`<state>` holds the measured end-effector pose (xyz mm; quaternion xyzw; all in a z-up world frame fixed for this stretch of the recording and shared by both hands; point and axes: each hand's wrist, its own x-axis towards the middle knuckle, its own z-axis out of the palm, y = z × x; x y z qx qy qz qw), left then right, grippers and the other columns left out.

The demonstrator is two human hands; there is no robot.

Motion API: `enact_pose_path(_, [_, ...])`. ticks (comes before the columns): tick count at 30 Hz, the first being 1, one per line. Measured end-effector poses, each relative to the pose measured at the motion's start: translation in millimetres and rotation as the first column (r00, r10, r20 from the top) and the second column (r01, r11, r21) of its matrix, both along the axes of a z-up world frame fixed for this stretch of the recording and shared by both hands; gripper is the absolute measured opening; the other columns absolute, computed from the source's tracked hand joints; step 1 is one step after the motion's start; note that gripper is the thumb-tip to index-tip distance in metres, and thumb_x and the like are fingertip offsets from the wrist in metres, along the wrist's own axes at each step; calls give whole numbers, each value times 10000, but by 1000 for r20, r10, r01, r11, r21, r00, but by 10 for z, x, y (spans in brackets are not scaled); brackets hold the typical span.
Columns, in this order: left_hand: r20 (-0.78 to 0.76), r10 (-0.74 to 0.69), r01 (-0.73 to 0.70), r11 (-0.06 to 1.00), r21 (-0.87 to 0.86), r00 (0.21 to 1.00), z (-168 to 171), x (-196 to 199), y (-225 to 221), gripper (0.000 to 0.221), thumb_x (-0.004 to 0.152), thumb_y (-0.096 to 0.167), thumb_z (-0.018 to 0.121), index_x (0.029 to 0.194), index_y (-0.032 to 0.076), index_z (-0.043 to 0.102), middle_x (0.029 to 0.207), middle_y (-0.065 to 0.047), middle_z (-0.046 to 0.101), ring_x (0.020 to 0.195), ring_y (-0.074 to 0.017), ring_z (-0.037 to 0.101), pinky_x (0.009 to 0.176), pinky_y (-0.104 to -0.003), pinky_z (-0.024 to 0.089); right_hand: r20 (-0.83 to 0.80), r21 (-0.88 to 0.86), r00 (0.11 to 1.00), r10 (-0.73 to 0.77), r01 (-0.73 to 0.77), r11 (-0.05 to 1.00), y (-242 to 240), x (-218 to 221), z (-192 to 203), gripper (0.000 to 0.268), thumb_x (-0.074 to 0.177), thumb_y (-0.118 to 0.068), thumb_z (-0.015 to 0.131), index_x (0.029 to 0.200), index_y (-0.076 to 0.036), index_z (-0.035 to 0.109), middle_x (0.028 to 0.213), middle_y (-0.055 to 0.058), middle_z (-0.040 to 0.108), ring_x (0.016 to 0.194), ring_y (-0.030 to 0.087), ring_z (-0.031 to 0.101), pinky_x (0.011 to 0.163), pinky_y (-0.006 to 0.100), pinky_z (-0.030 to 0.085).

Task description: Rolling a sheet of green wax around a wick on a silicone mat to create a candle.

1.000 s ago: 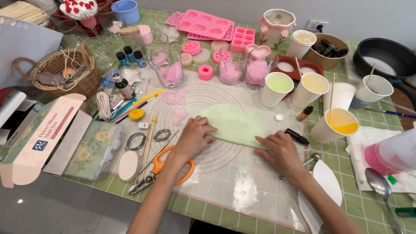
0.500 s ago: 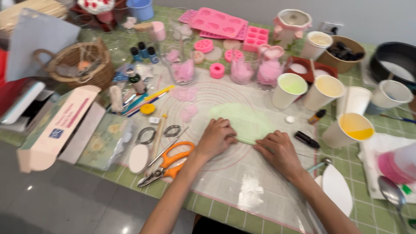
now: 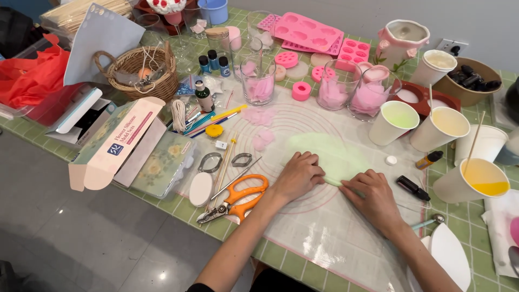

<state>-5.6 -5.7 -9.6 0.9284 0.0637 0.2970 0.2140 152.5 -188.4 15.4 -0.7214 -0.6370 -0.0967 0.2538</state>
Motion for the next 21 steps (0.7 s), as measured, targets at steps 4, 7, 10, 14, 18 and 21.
enact_pose_path(4, [40, -14, 14, 1000, -17, 999, 175, -199, 6, 290, 742, 165, 806, 1015, 75, 773, 946, -44, 640, 1017, -226, 597, 912, -380, 449, 11, -52, 1000, -15, 15, 999, 30, -8, 136, 275, 729, -234, 834, 970, -102, 820, 778, 12, 714, 804, 213, 598, 788, 383, 460])
enact_pose_path(7, [45, 244, -247, 966, 80, 969, 321, -578, 138, 241, 695, 24, 743, 933, 53, 764, 971, -109, 674, 1017, -293, 627, 905, -429, 475, 31, -6, 999, -20, 20, 1000, 120, -88, 245, 236, 788, -197, 805, 1002, -98, 815, 810, 23, 717, 815, 222, 608, 772, 383, 458])
enact_pose_path(10, [-219, 515, -494, 857, 149, 829, 357, -1060, 346, 135, 651, 29, 741, 785, 33, 755, 864, -176, 690, 899, -347, 686, 827, -480, 533, -39, 53, 997, 62, -60, 997, 257, -270, 359, 157, 814, -179, 783, 949, -101, 806, 833, 20, 726, 812, 219, 618, 807, 375, 469])
enact_pose_path(14, [-311, 660, -624, 750, 218, 684, 217, -1393, 469, 52, 702, 7, 725, 738, 15, 761, 839, -197, 726, 841, -352, 725, 832, -485, 552, -86, -15, 978, 192, -194, 981, 321, -573, 519, 164, 822, -202, 778, 958, -113, 803, 865, 31, 743, 827, 216, 653, 799, 380, 483])
enact_pose_path(18, [-386, 642, -640, 753, 153, 662, 206, -1419, 488, 98, 764, 19, 695, 808, 41, 780, 903, -202, 737, 860, -381, 734, 789, -465, 589, -98, -138, 989, 111, -124, 983, 38, -669, 296, 380, 823, -260, 780, 1152, -76, 743, 1083, 86, 739, 1025, 269, 652, 909, 409, 491])
enact_pose_path(21, [-310, 609, -614, 784, 94, 730, 178, -1465, 554, 65, 771, 67, 719, 795, 38, 773, 909, -185, 739, 834, -382, 725, 760, -487, 574, -89, -85, 996, 1, -9, 996, -248, -691, 108, 601, 814, -340, 791, 1299, -23, 632, 1335, 181, 630, 1283, 363, 539, 1065, 454, 415])
